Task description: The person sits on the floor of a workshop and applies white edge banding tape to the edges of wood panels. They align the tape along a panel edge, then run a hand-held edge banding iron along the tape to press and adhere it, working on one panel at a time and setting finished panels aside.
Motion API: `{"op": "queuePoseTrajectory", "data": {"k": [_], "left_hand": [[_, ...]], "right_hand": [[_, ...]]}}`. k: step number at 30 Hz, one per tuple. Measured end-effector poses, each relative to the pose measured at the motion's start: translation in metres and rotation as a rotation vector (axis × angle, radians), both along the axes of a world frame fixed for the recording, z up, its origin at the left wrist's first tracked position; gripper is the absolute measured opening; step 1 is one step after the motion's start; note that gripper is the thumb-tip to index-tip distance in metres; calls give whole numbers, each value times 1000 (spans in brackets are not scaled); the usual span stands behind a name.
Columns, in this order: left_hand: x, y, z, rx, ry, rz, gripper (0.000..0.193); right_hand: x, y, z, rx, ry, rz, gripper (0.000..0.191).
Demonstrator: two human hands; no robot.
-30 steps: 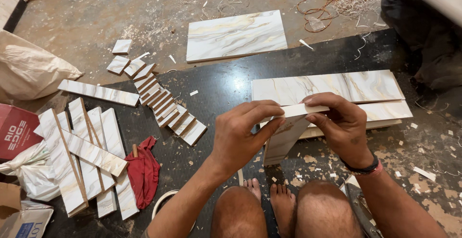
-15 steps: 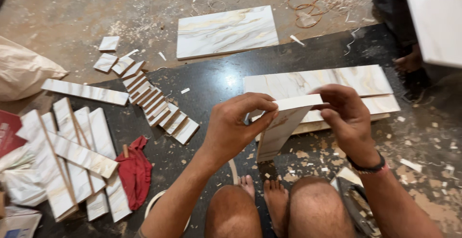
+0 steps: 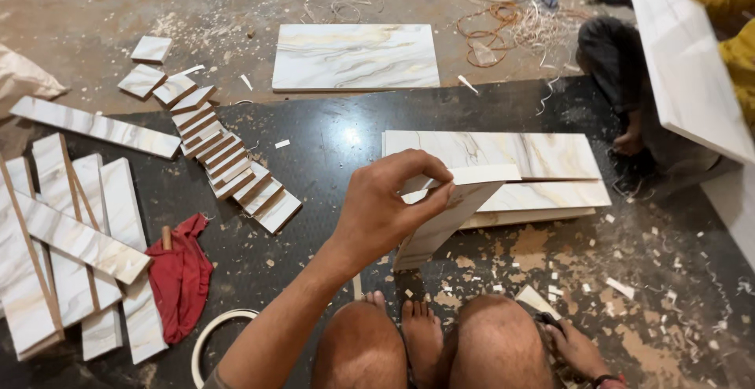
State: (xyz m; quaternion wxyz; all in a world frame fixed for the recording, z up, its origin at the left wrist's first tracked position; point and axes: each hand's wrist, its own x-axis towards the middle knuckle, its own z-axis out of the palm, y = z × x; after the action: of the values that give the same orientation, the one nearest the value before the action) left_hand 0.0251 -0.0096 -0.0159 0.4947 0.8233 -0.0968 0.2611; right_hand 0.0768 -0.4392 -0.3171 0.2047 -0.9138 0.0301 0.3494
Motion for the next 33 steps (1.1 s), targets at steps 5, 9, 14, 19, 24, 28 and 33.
{"op": "queuePoseTrajectory", "data": {"k": [5, 9, 14, 19, 24, 28, 33], "left_hand": [[1, 0, 2, 25, 16, 1, 14], [7, 2, -5, 105, -24, 4, 12], [8, 2, -12, 57, 4, 14, 16], [4, 1, -4, 29, 11, 0, 16], [-2, -4, 2, 59, 6, 25, 16], [-4, -3, -2, 38, 0, 16, 17], [6, 2, -11, -37, -36, 3, 19]], "right_hand": [[8, 14, 13, 178, -82, -41, 44], [40, 17, 40, 120, -217, 14, 44], [96, 1, 147, 298, -307, -25, 48], [118, 37, 297, 542, -586, 120, 33], [123, 133, 395, 402, -613, 310, 31], [102, 199, 420, 246, -592, 380, 35], [87, 240, 441, -186, -772, 556, 38]]}}
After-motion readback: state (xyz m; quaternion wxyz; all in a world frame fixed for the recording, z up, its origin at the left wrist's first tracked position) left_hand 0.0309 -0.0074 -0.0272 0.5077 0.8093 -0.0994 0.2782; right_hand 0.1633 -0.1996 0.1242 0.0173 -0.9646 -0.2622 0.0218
